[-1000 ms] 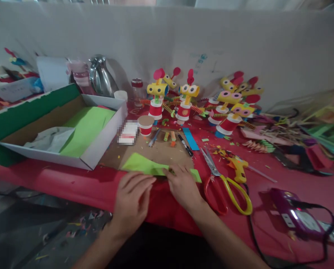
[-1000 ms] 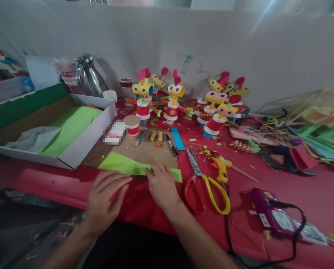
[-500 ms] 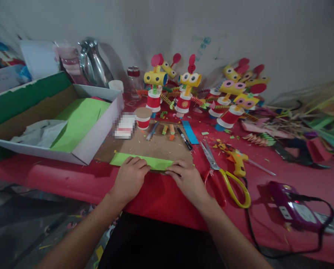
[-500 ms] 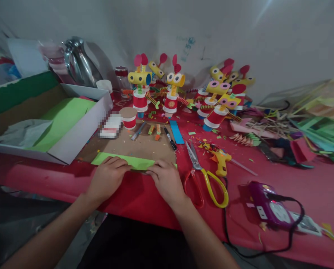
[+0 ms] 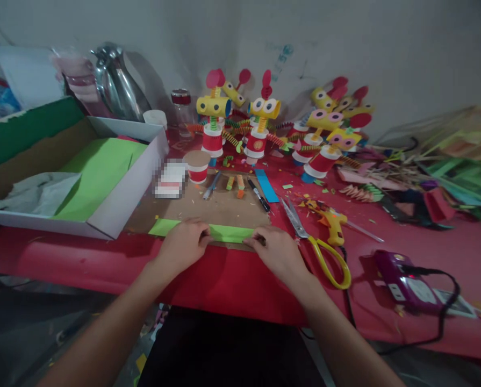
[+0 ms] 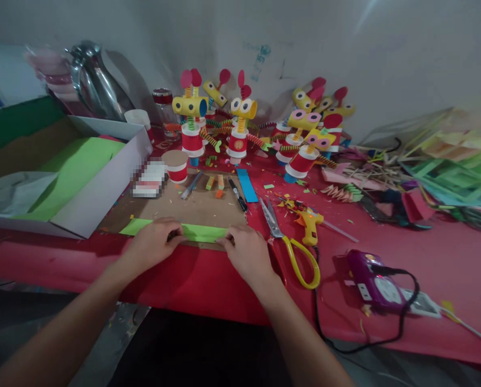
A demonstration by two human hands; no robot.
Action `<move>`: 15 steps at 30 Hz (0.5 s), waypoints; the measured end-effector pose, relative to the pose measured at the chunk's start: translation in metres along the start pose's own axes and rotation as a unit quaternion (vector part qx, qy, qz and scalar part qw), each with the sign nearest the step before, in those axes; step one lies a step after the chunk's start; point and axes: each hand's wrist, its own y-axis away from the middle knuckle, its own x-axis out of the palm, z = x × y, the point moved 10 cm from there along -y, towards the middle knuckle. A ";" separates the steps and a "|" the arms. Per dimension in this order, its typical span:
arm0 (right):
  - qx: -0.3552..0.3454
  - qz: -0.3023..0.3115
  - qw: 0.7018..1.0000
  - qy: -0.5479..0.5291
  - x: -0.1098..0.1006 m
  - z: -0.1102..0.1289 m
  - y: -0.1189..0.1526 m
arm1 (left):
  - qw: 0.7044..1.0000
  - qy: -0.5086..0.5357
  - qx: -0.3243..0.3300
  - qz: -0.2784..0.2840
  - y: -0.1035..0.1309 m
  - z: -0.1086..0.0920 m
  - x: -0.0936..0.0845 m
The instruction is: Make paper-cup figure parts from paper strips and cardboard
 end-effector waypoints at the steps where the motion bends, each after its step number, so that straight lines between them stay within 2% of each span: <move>1: 0.006 0.007 1.000 0.004 0.000 -0.001 -0.001 | 1.000 -0.003 -0.013 0.013 -0.001 0.002 0.001; 9: 0.049 0.047 0.998 0.005 -0.003 -0.010 -0.001 | 0.992 -0.053 -0.074 0.083 -0.008 0.009 0.000; 12: 0.049 0.056 0.997 -0.002 -0.002 -0.013 -0.003 | 0.990 -0.068 -0.088 0.083 -0.008 0.014 -0.001; 15: 0.043 0.058 0.997 -0.005 0.000 -0.016 -0.005 | 0.992 -0.073 -0.085 0.059 -0.006 0.019 -0.004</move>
